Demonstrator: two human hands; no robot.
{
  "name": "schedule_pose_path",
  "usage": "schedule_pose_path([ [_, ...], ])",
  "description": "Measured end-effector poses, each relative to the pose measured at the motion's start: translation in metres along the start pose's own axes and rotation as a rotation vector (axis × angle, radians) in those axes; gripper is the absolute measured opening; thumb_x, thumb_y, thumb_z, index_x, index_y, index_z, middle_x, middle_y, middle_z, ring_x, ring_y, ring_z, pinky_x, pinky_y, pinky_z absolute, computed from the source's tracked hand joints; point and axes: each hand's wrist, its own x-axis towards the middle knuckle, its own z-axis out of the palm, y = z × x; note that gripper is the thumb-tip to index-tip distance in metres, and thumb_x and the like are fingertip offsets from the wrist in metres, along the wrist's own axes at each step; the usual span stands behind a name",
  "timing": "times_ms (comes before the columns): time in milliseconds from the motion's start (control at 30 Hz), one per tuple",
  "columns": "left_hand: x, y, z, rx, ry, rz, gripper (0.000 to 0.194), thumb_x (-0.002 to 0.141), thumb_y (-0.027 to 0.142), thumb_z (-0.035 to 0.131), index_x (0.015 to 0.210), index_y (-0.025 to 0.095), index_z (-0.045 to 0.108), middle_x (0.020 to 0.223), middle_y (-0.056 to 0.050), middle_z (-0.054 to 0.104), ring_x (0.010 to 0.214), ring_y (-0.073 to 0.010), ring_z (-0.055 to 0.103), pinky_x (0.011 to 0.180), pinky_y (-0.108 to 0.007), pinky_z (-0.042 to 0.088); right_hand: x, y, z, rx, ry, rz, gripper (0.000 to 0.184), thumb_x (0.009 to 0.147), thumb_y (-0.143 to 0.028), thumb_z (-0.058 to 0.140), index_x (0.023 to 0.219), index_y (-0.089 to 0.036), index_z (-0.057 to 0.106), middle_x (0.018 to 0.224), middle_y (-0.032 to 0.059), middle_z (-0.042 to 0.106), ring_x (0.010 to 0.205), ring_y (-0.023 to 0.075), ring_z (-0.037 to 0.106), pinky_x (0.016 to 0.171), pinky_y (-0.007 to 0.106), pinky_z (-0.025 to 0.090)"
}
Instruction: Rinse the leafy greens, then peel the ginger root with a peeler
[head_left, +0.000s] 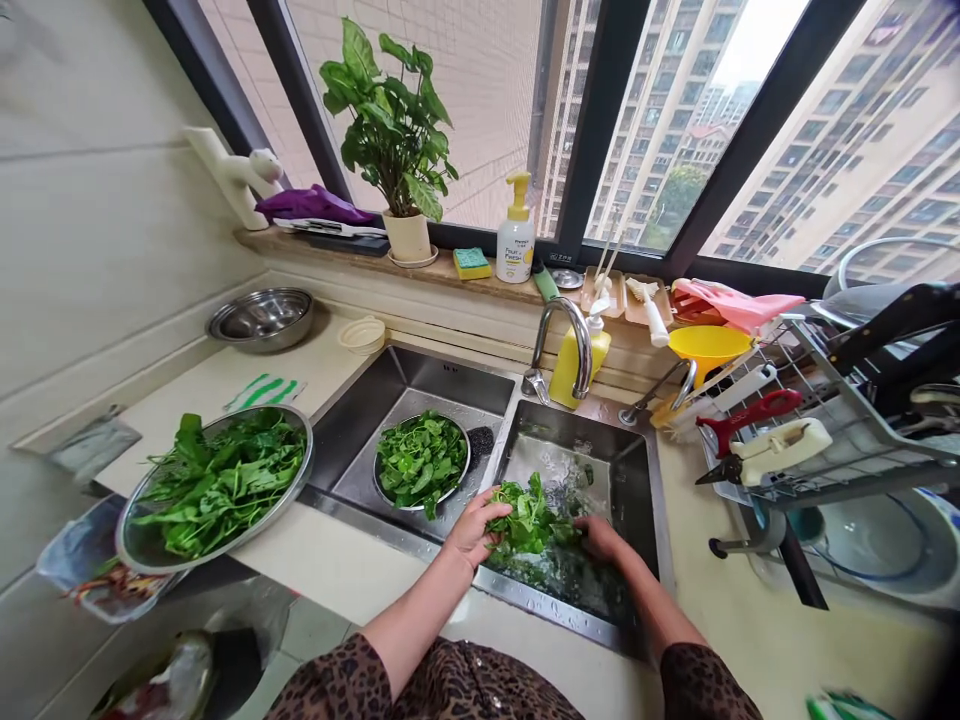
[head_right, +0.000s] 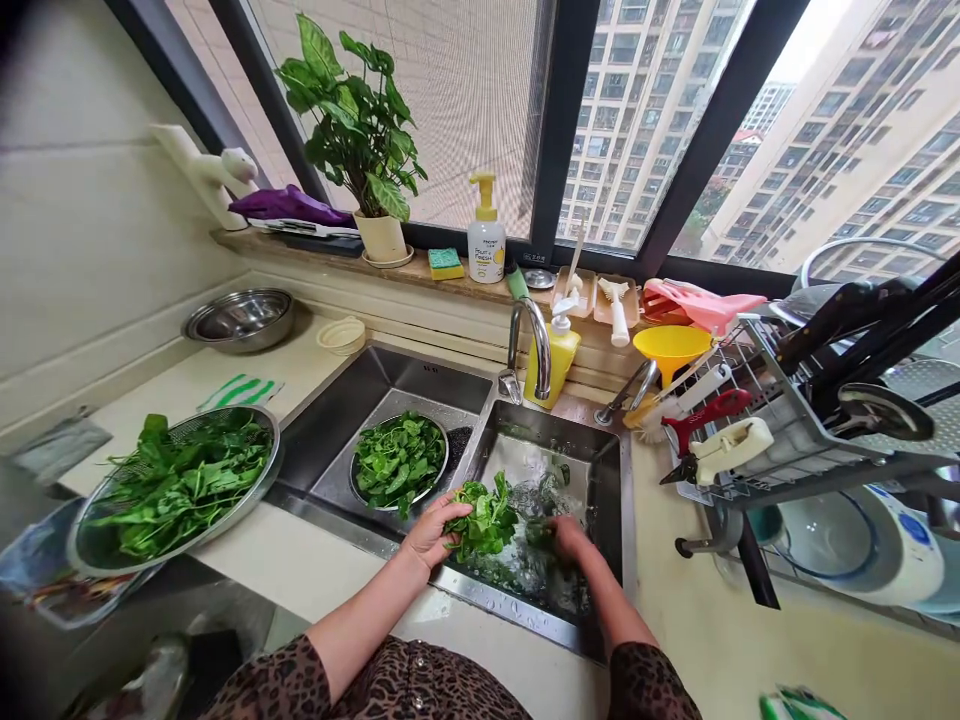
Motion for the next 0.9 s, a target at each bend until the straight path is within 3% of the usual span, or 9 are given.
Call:
schedule_pose_path([
  [67,0.000,0.002,-0.001,-0.024,-0.012,0.010,0.053,0.050,0.014,0.072,0.099,0.017,0.053,0.068,0.002,0.061,0.052,-0.0100,0.058,0.041,-0.016,0.037,-0.008,-0.010,-0.010,0.234,-0.001,-0.030,0.019,0.069,-0.021,0.054,0.087,-0.020,0.062,0.069,-0.0011,0.062,0.064,0.0140,0.059,0.058,0.024,0.045],
  [200,0.000,0.003,0.000,-0.072,-0.044,0.032,0.060,0.050,0.016,0.072,0.105,0.018,0.050,0.071,0.003,0.061,0.053,-0.0099,0.058,0.044,-0.018,0.039,-0.029,-0.035,-0.024,1.063,-0.044,-0.035,0.030,0.068,-0.035,0.060,0.095,-0.024,0.054,0.074,-0.0005,0.062,0.059,0.0135,0.058,0.048,0.022,0.042],
  [333,-0.001,0.001,0.009,-0.115,-0.145,0.049,0.056,0.048,0.017,0.073,0.101,0.017,0.053,0.075,0.000,0.062,0.056,-0.0110,0.058,0.046,-0.018,0.039,-0.047,-0.060,-0.019,1.382,-0.035,0.009,0.029,0.063,-0.034,0.067,0.087,-0.024,0.054,0.076,-0.0004,0.062,0.061,0.0133,0.059,0.050,0.022,0.043],
  [433,-0.001,-0.003,0.020,-0.096,-0.196,0.057,0.055,0.047,0.017,0.074,0.098,0.017,0.055,0.073,0.000,0.062,0.056,-0.0120,0.058,0.049,-0.021,0.042,-0.055,-0.075,-0.008,1.384,-0.037,-0.007,0.030,0.064,-0.039,0.065,0.087,-0.023,0.054,0.080,0.0027,0.064,0.066,0.0168,0.061,0.054,0.027,0.046],
  [567,-0.004,-0.007,0.028,-0.041,-0.243,0.139,0.052,0.050,0.021,0.076,0.098,0.017,0.056,0.073,-0.001,0.063,0.060,-0.0133,0.059,0.057,-0.023,0.045,-0.060,-0.085,-0.001,1.245,0.008,-0.096,0.040,0.068,-0.041,0.059,0.103,-0.024,0.053,0.094,0.0053,0.064,0.083,0.0212,0.062,0.068,0.033,0.049],
  [667,-0.009,-0.008,0.028,-0.064,-0.373,0.201,0.056,0.057,0.030,0.076,0.108,0.020,0.054,0.095,-0.005,0.064,0.081,-0.0181,0.062,0.071,-0.026,0.047,-0.060,-0.086,-0.002,1.009,0.160,-0.180,0.041,0.070,-0.037,0.054,0.109,-0.024,0.054,0.107,0.0056,0.061,0.100,0.0219,0.056,0.084,0.037,0.046],
  [767,-0.011,-0.011,0.029,-0.073,-0.484,0.240,0.073,0.052,0.031,0.080,0.118,0.024,0.049,0.110,-0.007,0.059,0.098,-0.0216,0.058,0.084,-0.030,0.044,-0.061,-0.090,-0.002,0.703,0.298,-0.326,0.040,0.071,-0.028,0.051,0.110,-0.023,0.056,0.117,0.0064,0.055,0.112,0.0227,0.048,0.096,0.039,0.037],
  [833,-0.009,-0.015,0.030,-0.023,-0.507,0.249,0.078,0.045,0.025,0.084,0.116,0.022,0.051,0.106,-0.007,0.062,0.095,-0.0220,0.058,0.084,-0.032,0.044,-0.065,-0.095,-0.002,0.537,0.315,-0.424,0.044,0.073,-0.022,0.048,0.116,-0.025,0.053,0.120,0.0064,0.052,0.117,0.0219,0.044,0.100,0.039,0.033],
  [900,-0.007,-0.017,0.031,0.056,-0.482,0.245,0.070,0.044,0.021,0.084,0.107,0.017,0.056,0.096,-0.007,0.065,0.088,-0.0214,0.060,0.082,-0.032,0.044,-0.070,-0.099,-0.003,0.423,0.290,-0.472,0.051,0.073,-0.018,0.047,0.123,-0.027,0.048,0.126,0.0062,0.046,0.122,0.0215,0.038,0.103,0.040,0.029],
])
